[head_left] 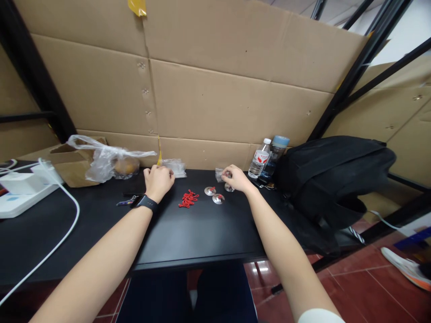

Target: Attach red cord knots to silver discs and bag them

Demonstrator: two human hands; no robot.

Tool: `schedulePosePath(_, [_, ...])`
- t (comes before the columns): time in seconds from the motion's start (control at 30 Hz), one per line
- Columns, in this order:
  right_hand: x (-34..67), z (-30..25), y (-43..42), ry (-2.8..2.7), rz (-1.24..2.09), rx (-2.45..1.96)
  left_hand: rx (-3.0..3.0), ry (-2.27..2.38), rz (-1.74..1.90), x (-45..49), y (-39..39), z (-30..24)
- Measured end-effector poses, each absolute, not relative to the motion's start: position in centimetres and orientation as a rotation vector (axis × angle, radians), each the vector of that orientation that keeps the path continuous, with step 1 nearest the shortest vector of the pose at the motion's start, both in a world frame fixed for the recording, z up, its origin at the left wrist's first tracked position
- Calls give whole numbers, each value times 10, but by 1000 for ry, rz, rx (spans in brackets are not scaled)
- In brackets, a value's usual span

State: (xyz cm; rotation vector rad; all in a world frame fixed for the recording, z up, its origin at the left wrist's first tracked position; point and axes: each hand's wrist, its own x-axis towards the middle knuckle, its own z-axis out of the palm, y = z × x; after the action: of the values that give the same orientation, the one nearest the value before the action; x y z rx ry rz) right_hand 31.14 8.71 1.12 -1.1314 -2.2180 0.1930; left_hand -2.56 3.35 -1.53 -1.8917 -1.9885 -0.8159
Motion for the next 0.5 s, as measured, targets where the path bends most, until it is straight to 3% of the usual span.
schedulePosePath(0.27, [321,12,92,-2215,188,-1165,-1818,-1959,-910,-17,22,-4])
schedulePosePath(0.5, [325,16,93,-2223,145,-1188,-1880,-1584,-1009,11,8,9])
